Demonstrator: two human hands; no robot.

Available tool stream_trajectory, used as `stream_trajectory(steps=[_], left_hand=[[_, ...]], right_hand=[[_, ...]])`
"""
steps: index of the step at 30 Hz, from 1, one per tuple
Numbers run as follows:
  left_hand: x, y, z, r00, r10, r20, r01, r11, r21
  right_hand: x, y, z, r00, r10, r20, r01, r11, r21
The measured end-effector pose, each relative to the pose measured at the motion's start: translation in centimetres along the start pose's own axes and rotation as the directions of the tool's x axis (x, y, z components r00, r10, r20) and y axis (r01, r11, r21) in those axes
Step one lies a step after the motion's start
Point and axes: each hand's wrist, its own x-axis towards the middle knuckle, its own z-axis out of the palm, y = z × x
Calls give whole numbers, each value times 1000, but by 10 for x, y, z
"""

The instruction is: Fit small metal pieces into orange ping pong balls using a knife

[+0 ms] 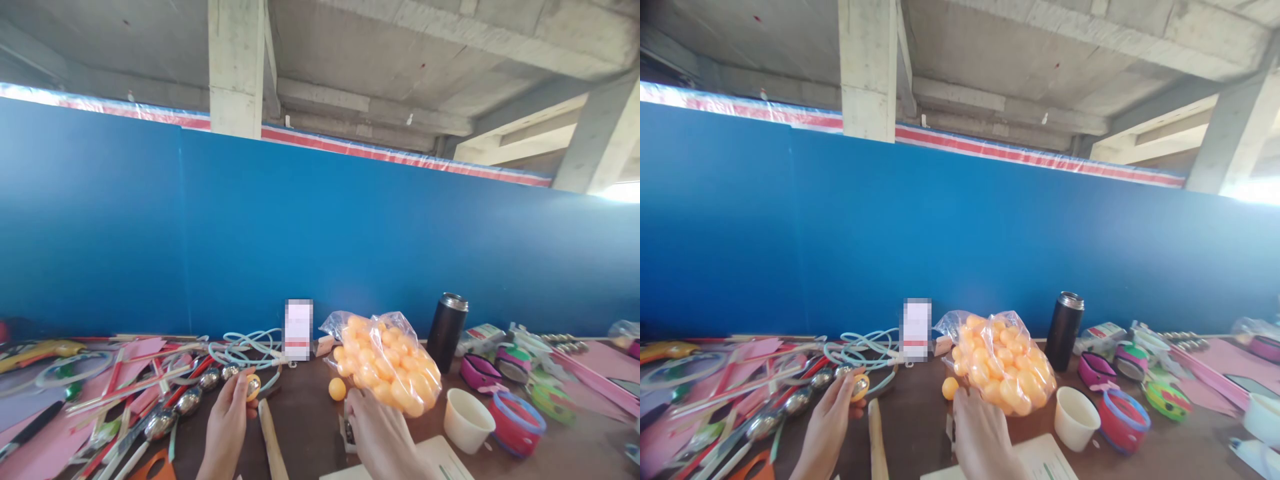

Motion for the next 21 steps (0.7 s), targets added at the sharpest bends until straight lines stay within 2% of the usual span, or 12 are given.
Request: stream_trajectory(steps=[4,5,7,8,10,12,14,16,21], left_hand=[[-7,9,3,999,1,41,0,1000,-14],[-11,12,6,998,-6,60,9,999,-44],[-20,18,13,991,-27,133,47,988,-149],[-26,21,18,975,-42,220,86,977,-193],[-39,24,28,920,-83,384,176,961,-215],[-50,22,36,851,-186,490,283,950,-130],[-57,17,43,757,-303,579,405,913,-51],[-60,11,47,696,-334,636,480,875,-65],[-60,3,49,639,-261,723,520,840,-156]], right_hand=[[1,-11,0,995,-38,-93,60,965,256],[1,-14,2,997,-32,-77,58,930,362],[3,-21,7,999,39,15,-40,811,584],[4,-24,10,994,79,76,-110,727,678],[6,-29,18,981,128,146,-193,567,801],[7,-31,26,979,147,140,-194,483,854],[7,-31,33,980,152,129,-186,457,870],[7,-31,38,986,121,115,-158,449,880],[5,-31,46,996,61,66,-87,462,883]])
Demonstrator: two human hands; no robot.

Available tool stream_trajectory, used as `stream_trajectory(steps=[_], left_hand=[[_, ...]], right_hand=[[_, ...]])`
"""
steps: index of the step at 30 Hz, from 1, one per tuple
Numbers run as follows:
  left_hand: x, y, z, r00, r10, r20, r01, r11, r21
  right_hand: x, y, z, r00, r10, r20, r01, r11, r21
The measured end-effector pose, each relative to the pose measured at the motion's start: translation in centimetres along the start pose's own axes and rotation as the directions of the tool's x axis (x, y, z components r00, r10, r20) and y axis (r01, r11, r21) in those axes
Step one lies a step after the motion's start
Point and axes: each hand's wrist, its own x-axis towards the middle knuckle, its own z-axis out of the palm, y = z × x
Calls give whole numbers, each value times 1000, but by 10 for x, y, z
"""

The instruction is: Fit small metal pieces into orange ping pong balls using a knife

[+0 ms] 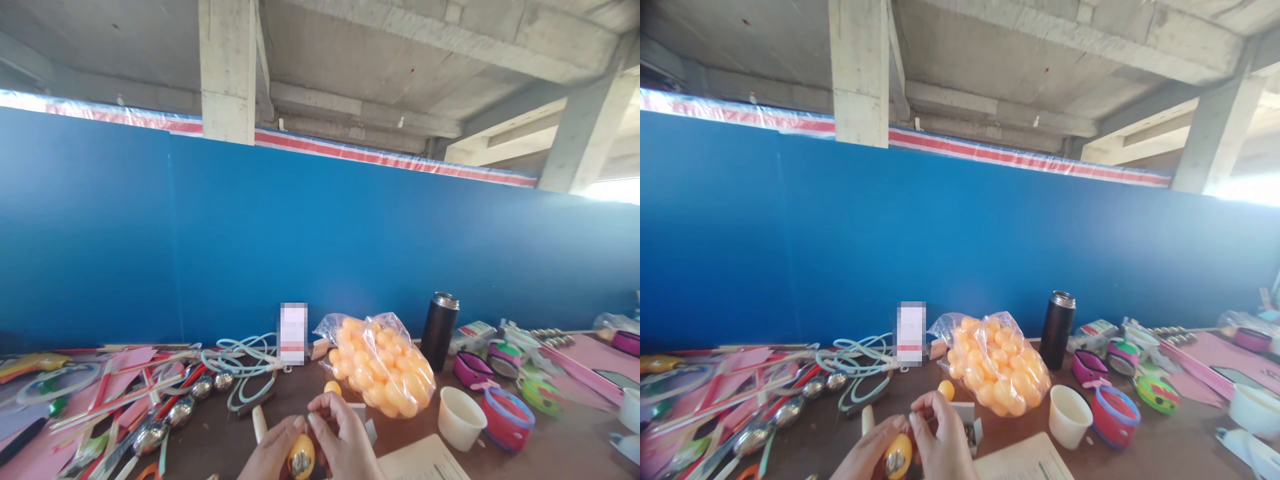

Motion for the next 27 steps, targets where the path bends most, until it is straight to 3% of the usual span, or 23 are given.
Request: stream_trajectory(steps=[7,13,21,27], left_hand=[[1,-1,-1,997,-74,-1,74,997,-28],[4,-7,-4,999,-34,1,34,999,2],[8,-13,-5,1000,10,-3,-10,998,57],[6,-9,-7,999,-22,-44,25,998,50]], right_hand=[[0,5,3,995,-88,-53,84,994,-69],[-4,1,3,974,-199,-109,176,967,-185],[-5,-11,-2,975,-214,-62,175,908,-380],[-10,-21,-5,955,-289,68,287,838,-464]])
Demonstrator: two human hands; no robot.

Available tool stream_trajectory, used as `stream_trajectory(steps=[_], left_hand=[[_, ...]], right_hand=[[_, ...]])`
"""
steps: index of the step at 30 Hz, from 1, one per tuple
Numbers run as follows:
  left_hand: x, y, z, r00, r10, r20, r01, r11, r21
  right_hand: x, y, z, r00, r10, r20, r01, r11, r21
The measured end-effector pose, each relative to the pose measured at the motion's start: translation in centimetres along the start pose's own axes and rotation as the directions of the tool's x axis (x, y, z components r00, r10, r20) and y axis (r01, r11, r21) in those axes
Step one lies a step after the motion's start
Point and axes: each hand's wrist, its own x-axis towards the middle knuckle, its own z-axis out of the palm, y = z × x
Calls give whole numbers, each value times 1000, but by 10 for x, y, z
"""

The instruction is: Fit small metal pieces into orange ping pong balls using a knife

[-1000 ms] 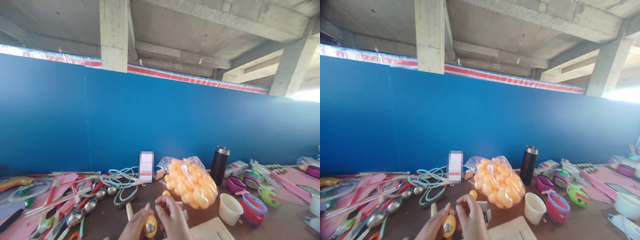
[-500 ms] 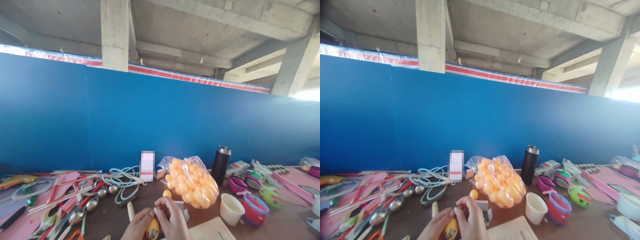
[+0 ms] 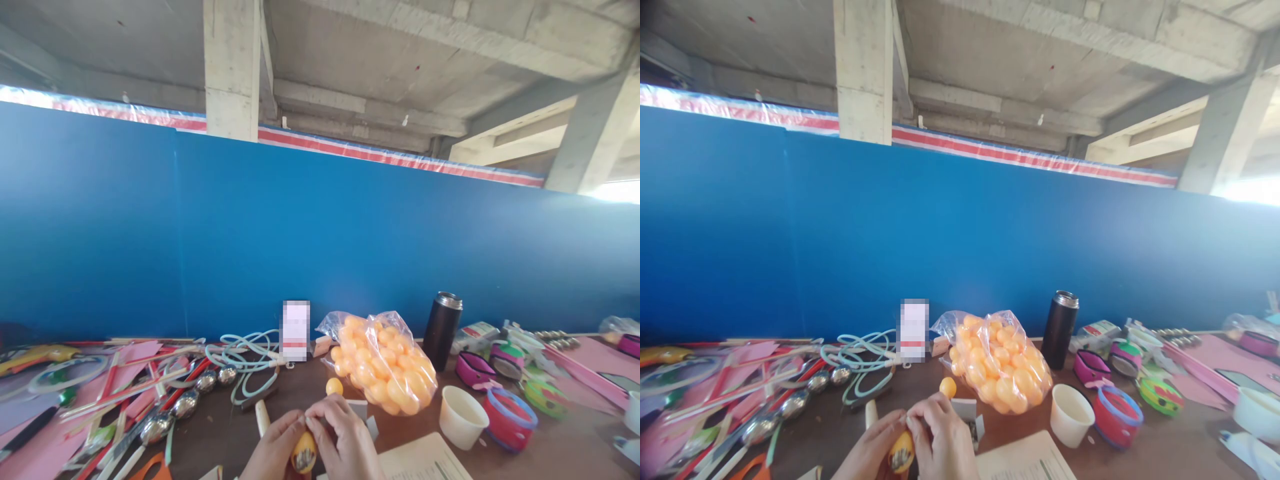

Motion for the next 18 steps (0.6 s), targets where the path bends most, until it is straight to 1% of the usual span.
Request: stream_trajectory(steps=[3,7,13,16,18], left_hand=[[0,1,-2,1000,3,6,-4,1000,23],[1,1,-3,1000,14,17,-15,998,56],[1,-2,-1,1000,19,-12,-18,995,94],[0,2,0,999,42,-17,-39,990,135],[-2,7,1,998,49,-34,-44,992,121]], right_hand=[[0,-1,-2,999,-10,41,12,999,-40],[1,1,-4,998,20,57,-18,999,-35],[2,5,-3,989,136,58,-139,989,59],[3,6,-2,987,151,56,-157,981,117],[3,7,-2,984,171,46,-176,970,170]])
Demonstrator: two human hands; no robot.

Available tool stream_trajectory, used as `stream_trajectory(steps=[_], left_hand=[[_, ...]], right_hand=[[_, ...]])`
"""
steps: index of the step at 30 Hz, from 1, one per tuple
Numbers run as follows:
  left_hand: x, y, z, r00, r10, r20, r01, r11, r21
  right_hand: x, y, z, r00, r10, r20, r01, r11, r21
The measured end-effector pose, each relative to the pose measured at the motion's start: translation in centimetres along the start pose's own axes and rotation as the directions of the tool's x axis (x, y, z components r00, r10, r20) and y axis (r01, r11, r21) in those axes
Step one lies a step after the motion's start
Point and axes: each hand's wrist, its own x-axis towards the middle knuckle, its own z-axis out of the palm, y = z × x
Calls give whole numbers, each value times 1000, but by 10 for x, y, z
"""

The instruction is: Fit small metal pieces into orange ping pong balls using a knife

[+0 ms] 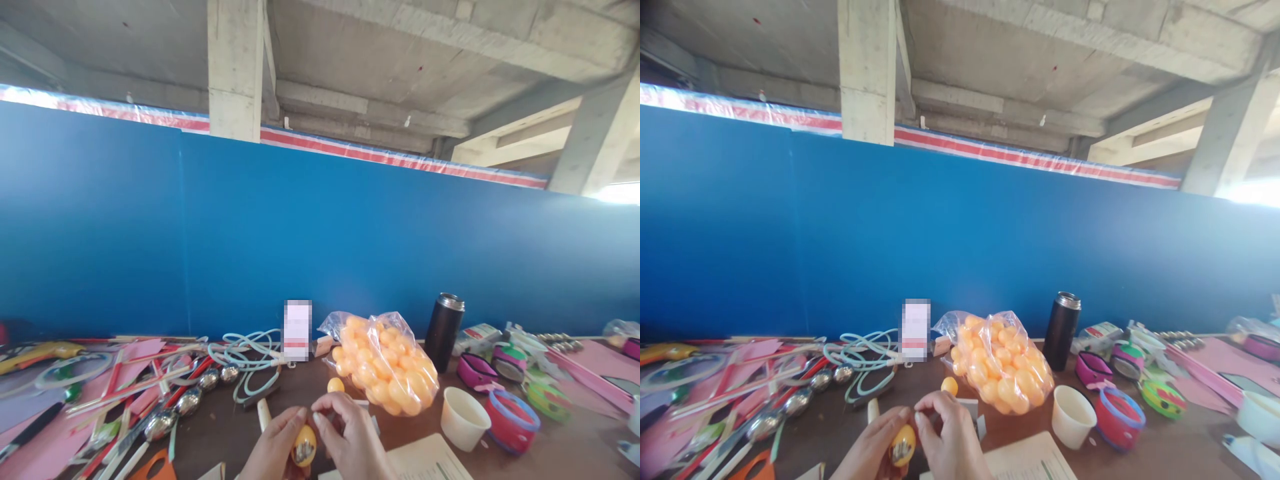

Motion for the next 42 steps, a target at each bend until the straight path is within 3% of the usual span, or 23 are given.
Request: stream_trajectory(steps=[9,20,33,42], left_hand=[[-8,16,-2,995,29,-96,-50,972,-229],[-11,16,-3,998,-4,-59,-19,925,-380],[-14,15,0,999,40,-13,-42,960,-277],[-10,6,2,995,98,-29,-99,993,-63]], right_hand=[[-2,-1,-2,996,89,-25,-81,968,236],[-2,-10,7,970,175,171,-235,858,456],[-2,0,18,965,195,174,-258,812,523],[-2,2,16,948,260,185,-318,820,475]])
